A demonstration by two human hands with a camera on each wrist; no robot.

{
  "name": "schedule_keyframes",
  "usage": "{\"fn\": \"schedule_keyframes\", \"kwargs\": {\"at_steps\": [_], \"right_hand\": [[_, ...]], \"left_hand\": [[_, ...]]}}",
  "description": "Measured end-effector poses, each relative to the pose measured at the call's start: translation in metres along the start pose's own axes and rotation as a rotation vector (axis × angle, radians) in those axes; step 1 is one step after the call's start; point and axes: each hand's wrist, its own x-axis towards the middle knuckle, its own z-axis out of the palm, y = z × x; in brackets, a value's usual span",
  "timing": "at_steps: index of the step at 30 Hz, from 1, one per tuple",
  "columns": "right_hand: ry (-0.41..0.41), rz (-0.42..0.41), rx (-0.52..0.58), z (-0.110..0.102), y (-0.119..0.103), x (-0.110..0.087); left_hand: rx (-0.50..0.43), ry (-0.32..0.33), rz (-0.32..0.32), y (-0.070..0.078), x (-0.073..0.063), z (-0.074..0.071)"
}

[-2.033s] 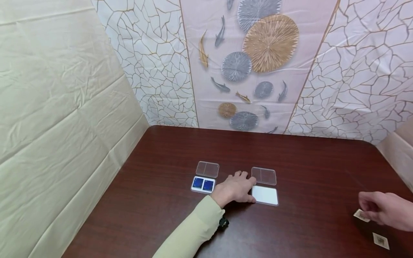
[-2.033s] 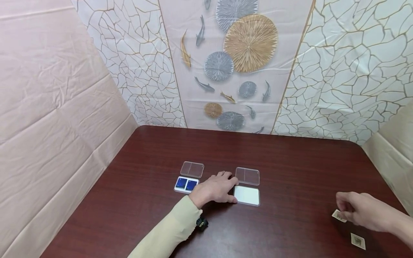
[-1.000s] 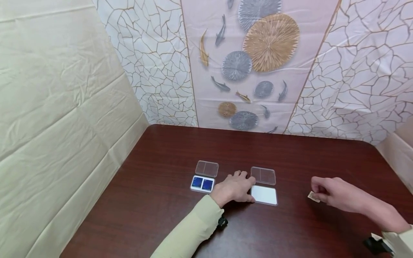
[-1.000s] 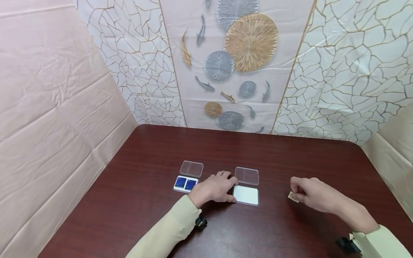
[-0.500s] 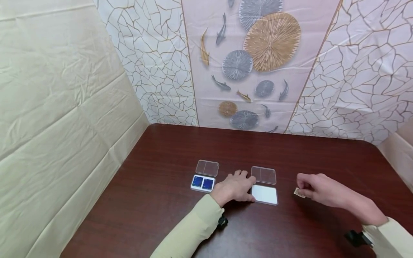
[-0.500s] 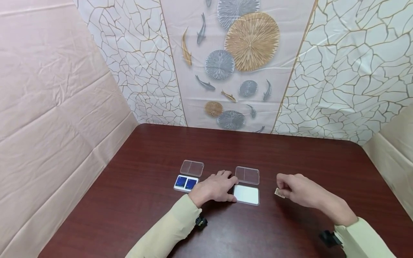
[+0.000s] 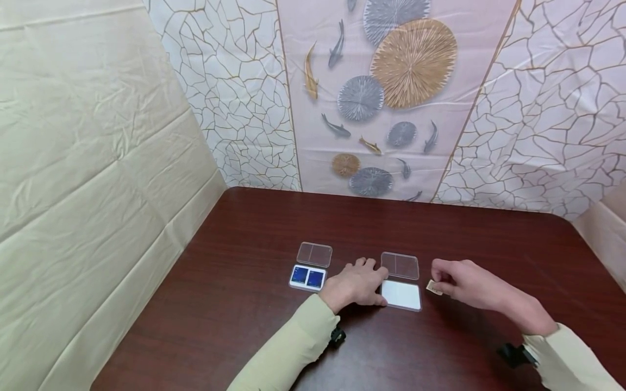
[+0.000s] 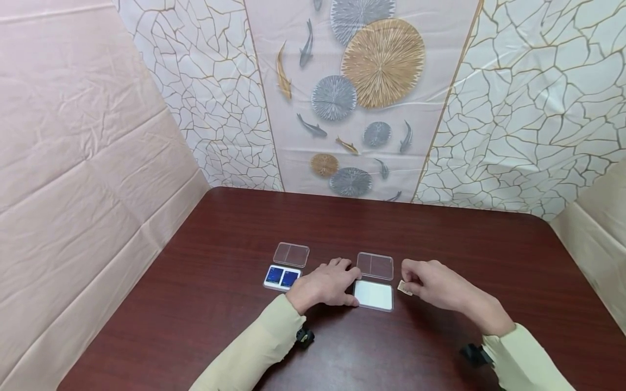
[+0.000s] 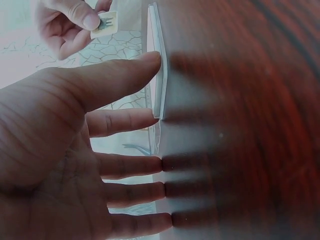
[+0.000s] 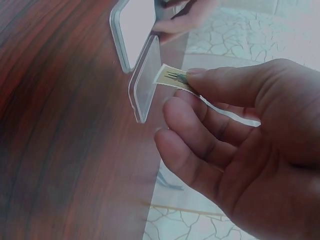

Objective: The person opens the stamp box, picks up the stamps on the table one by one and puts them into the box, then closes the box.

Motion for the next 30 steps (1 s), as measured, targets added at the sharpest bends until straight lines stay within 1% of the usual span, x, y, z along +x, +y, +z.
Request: {"fn": "schedule_keyframes", "kwargs": {"at_steps": [10, 17, 25, 30], "right_hand": [[-0.064, 0.050, 0.143, 0.010, -0.010, 0.016], [-0.089, 0.075, 0.213, 0.018, -0.017, 0.026], [-0.124, 0.076, 0.261, 0.030, -0.021, 0.033], [-0.147, 0.039, 0.286, 0.035, -0.022, 0.036]], "left_hand": [[0.007, 0.014, 0.010, -0.003, 0.000, -0.001], [0.009, 0.016, 0.013, -0.003, 0.000, -0.002], [0.020, 0.017, 0.008, -0.002, 0.001, -0.001], [0.033, 0.016, 0.005, -0.002, 0.001, 0.000]]}}
